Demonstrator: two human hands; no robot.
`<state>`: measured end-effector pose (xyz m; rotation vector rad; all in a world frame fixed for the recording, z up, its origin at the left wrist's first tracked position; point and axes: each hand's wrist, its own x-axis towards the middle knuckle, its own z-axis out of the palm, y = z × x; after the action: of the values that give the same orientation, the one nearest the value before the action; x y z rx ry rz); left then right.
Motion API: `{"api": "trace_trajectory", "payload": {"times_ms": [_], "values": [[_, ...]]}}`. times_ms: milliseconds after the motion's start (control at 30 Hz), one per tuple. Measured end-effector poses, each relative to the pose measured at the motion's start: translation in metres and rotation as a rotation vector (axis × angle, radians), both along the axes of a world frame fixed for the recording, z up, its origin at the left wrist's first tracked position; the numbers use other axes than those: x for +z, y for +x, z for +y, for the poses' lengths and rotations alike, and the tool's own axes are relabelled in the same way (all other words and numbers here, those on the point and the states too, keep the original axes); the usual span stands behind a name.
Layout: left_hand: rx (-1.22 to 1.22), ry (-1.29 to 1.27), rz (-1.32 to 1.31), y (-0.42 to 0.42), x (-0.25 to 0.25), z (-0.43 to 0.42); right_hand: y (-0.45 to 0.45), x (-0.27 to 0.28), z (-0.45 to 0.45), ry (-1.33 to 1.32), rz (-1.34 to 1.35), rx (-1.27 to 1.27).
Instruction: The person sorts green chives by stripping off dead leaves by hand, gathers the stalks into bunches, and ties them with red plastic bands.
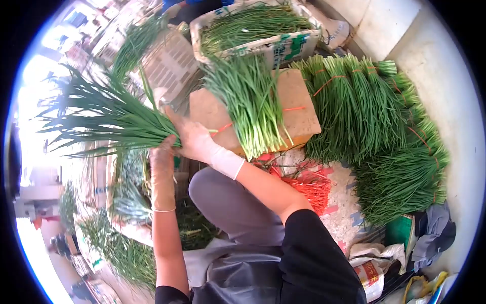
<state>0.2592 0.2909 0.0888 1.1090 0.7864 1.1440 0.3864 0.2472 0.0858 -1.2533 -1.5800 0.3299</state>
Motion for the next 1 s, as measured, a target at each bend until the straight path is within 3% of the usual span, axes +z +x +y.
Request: {"api": "trace_trajectory", "payload": {"times_ms": [133, 167, 267, 300, 367, 433, 500, 600, 733, 767, 800, 867, 900, 933, 1000], "values": [[-0.098, -0.433, 0.027, 0.028, -0.047, 0.002, 0.009, -0.091, 0.012, -0.259, -0.024, -0.08], [-0.051, -0.396, 0.04, 0.028, -0.062, 0.011, 0.009, -0.099, 0.017, -0.347, -0.016, -0.056], [-0.047, -0.244, 0.142, 0.053, -0.017, 0.028, 0.012, -0.055, 0.03, -0.519, 0.008, -0.196], [-0.078, -0.224, 0.143, 0.061, 0.003, 0.036, 0.03, -0.019, 0.033, -0.623, 0.115, -0.118], [-0.231, -0.118, 0.055, 0.08, 0.038, 0.045, 0.054, 0.025, 0.03, -0.143, 0.116, -0.368], [-0.338, -0.032, -0.042, 0.105, 0.066, 0.046, 0.085, 0.076, 0.019, -0.315, 0.23, -0.343], [-0.496, -0.138, -0.067, 0.126, 0.074, 0.038, 0.112, 0.072, 0.014, -0.35, 0.101, -0.449], [-0.397, -0.416, 0.235, 0.142, 0.023, 0.017, 0.138, 0.06, -0.019, -0.46, 0.082, -0.512], [-0.21, -0.454, 0.497, 0.166, -0.04, -0.035, 0.131, -0.064, -0.047, -1.085, -0.224, -0.607], [-0.151, -0.39, 0.447, 0.177, -0.043, -0.045, 0.127, -0.069, -0.051, -1.111, -0.174, -0.614], [-0.177, -0.362, 0.227, 0.187, -0.045, -0.054, 0.127, -0.077, -0.054, -1.111, -0.166, -0.616], [-0.075, 0.007, 0.76, 0.195, -0.08, -0.042, 0.128, -0.091, -0.062, -0.981, -0.368, -0.499], [-0.067, -0.042, 0.725, 0.198, -0.073, -0.042, 0.132, -0.048, -0.074, -0.959, -0.492, -0.445], [-0.074, -0.035, 0.723, 0.2, -0.074, -0.041, 0.139, -0.044, -0.084, -0.957, -0.489, -0.455], [0.023, 0.082, 0.793, 0.193, -0.077, -0.045, 0.159, -0.044, -0.106, -0.806, -0.131, -0.515]]}}
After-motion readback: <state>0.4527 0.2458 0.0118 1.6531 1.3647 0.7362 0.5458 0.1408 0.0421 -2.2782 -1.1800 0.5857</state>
